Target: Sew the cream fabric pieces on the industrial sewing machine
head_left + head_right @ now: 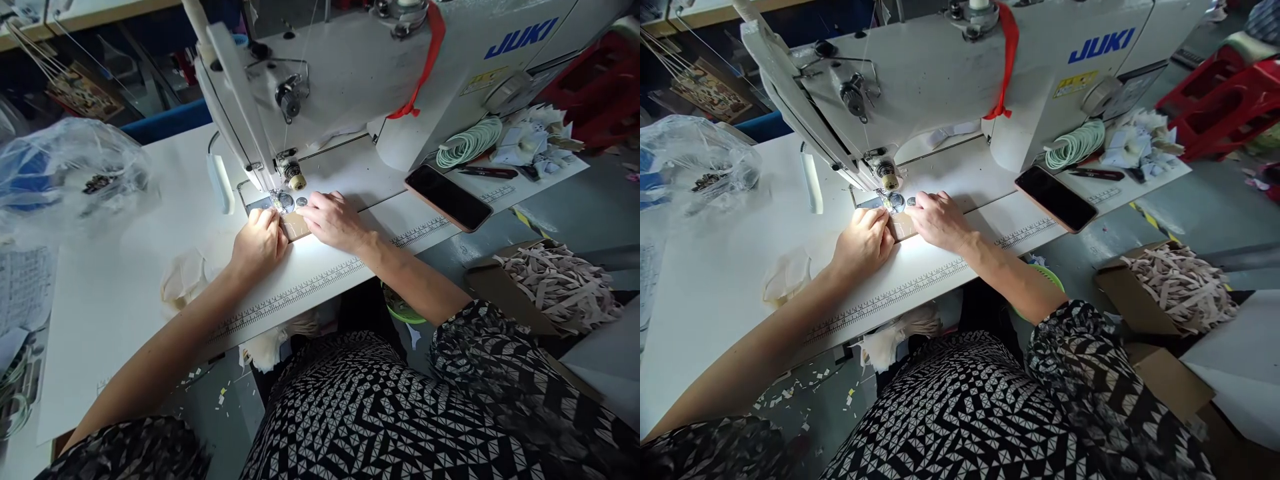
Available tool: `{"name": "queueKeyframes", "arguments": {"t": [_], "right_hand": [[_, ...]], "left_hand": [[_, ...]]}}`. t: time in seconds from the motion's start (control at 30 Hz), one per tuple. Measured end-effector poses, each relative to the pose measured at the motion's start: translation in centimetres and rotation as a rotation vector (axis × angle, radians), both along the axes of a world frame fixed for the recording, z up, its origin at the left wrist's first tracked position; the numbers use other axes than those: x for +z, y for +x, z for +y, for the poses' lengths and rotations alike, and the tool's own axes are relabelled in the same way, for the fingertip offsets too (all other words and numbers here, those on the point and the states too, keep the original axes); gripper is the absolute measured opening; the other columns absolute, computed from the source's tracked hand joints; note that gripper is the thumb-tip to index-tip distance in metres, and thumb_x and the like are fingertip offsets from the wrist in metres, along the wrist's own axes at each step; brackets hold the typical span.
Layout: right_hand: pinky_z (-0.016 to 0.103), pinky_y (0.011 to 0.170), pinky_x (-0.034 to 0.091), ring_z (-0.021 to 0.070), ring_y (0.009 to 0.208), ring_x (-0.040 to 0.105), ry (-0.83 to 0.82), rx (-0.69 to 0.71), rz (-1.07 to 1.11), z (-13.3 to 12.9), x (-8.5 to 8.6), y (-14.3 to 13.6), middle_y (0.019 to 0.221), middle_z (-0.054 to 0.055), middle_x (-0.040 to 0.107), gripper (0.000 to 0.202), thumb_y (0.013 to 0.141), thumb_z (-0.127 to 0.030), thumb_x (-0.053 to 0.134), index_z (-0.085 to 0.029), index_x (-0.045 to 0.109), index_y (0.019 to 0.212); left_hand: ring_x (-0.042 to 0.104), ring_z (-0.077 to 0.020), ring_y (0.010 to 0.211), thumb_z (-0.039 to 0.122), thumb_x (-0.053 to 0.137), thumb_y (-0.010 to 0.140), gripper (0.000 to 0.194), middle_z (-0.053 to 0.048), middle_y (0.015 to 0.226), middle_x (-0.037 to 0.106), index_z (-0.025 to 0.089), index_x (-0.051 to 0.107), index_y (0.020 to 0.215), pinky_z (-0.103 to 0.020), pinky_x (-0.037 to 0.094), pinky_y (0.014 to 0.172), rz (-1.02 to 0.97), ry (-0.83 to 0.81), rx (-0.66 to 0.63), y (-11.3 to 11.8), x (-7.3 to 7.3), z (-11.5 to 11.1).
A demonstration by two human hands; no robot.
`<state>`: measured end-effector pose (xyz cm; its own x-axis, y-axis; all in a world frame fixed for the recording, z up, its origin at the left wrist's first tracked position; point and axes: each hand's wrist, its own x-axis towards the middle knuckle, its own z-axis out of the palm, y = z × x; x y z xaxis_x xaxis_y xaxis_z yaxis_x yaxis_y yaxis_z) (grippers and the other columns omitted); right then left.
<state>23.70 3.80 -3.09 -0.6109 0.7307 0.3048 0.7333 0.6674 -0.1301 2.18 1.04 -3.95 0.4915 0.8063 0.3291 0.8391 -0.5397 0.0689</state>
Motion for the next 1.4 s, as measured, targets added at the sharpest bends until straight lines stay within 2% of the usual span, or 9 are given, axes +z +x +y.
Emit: {"name": "queueKeyframes", "arguments": {"t": [0.17, 0.27, 0.43, 0.53, 0.67, 0.9, 1.07, 1.2, 1.4], "right_hand": [[0.038, 0.083, 0.035, 0.0223, 0.085, 0.053, -0.008, -0.005, -0.005, -0.6, 0.6, -0.2, 0.099, 0.01, 0.063, 0.029, 0.1, -0.012, 0.042, -0.017, 0.071, 0.099], [0.037, 0.082, 0.036, 0.0216, 0.083, 0.056, -0.073, -0.03, 0.015, -0.2, 1.1, -0.1, 0.096, 0.009, 0.066, 0.029, 0.102, -0.016, 0.043, -0.017, 0.071, 0.097], [0.032, 0.074, 0.036, 0.0196, 0.081, 0.06, -0.192, -0.111, 0.15, 2.0, 2.3, -0.4, 0.094, 0.008, 0.071, 0.028, 0.107, -0.029, 0.046, -0.015, 0.07, 0.101], [0.03, 0.071, 0.035, 0.0183, 0.078, 0.06, -0.217, -0.141, 0.228, 3.4, 2.7, -1.0, 0.089, 0.006, 0.071, 0.027, 0.108, -0.031, 0.047, -0.015, 0.068, 0.102], [0.028, 0.07, 0.036, 0.016, 0.072, 0.058, -0.241, -0.121, 0.317, 4.2, 2.5, -1.3, 0.082, 0.003, 0.069, 0.031, 0.11, -0.033, 0.045, -0.018, 0.066, 0.094], [0.028, 0.069, 0.035, 0.0159, 0.075, 0.058, -0.189, -0.157, 0.304, 2.9, 1.7, -0.8, 0.083, 0.002, 0.068, 0.036, 0.111, -0.043, 0.042, -0.02, 0.064, 0.094], [0.028, 0.068, 0.034, 0.0158, 0.075, 0.059, -0.205, -0.154, 0.259, 3.1, 1.6, -1.4, 0.084, 0.003, 0.069, 0.033, 0.112, -0.038, 0.043, -0.019, 0.066, 0.099], [0.029, 0.071, 0.036, 0.0169, 0.079, 0.062, -0.151, -0.195, 0.218, 3.6, 1.6, -1.9, 0.088, 0.005, 0.071, 0.031, 0.112, -0.034, 0.044, -0.018, 0.068, 0.101], [0.029, 0.067, 0.032, 0.016, 0.073, 0.06, -0.104, -0.174, 0.216, 2.9, 1.6, -1.6, 0.086, 0.006, 0.073, 0.039, 0.112, -0.038, 0.045, -0.016, 0.071, 0.093]], "left_hand": [[0.062, -0.0324, 0.102, 0.024, 0.037, 0.097, 0.034, -0.016, 0.111, 0.068, 0.016, 0.064, 0.116, -0.047, 0.055, 0.092, -0.01, -0.017, -0.006, 0.0, 0.1, 0.0], [0.062, -0.0313, 0.102, 0.025, 0.037, 0.098, 0.034, -0.016, 0.11, 0.069, 0.016, 0.064, 0.116, -0.046, 0.054, 0.091, -0.03, -0.009, -0.02, -0.2, 0.1, 0.0], [0.063, -0.029, 0.102, 0.023, 0.041, 0.098, 0.032, -0.016, 0.11, 0.069, 0.011, 0.063, 0.117, -0.044, 0.055, 0.092, -0.041, 0.058, -0.049, -0.6, -0.3, 0.2], [0.063, -0.0304, 0.103, 0.022, 0.043, 0.095, 0.033, -0.017, 0.11, 0.069, 0.011, 0.063, 0.118, -0.046, 0.054, 0.094, -0.024, 0.056, -0.063, -0.8, -0.4, 0.5], [0.063, -0.0315, 0.104, 0.023, 0.043, 0.093, 0.035, -0.018, 0.114, 0.068, 0.012, 0.063, 0.121, -0.046, 0.054, 0.094, -0.01, 0.038, -0.066, -0.8, -0.4, 0.6], [0.062, -0.0317, 0.111, 0.026, 0.04, 0.095, 0.038, -0.016, 0.12, 0.069, 0.017, 0.063, 0.124, -0.045, 0.053, 0.096, -0.043, -0.003, -0.022, -0.7, -0.3, 0.4], [0.062, -0.0322, 0.115, 0.027, 0.042, 0.094, 0.038, -0.017, 0.125, 0.068, 0.016, 0.061, 0.126, -0.045, 0.053, 0.097, -0.09, -0.034, -0.011, -1.1, -0.3, 1.0], [0.061, -0.0345, 0.117, 0.027, 0.04, 0.094, 0.038, -0.018, 0.123, 0.068, 0.017, 0.06, 0.124, -0.048, 0.053, 0.095, -0.097, -0.064, 0.005, -0.9, -0.4, 1.1], [0.061, -0.0326, 0.112, 0.025, 0.042, 0.093, 0.036, -0.017, 0.122, 0.068, 0.016, 0.061, 0.122, -0.046, 0.052, 0.096, -0.048, -0.011, 0.006, -0.8, -0.4, 1.0]]}}
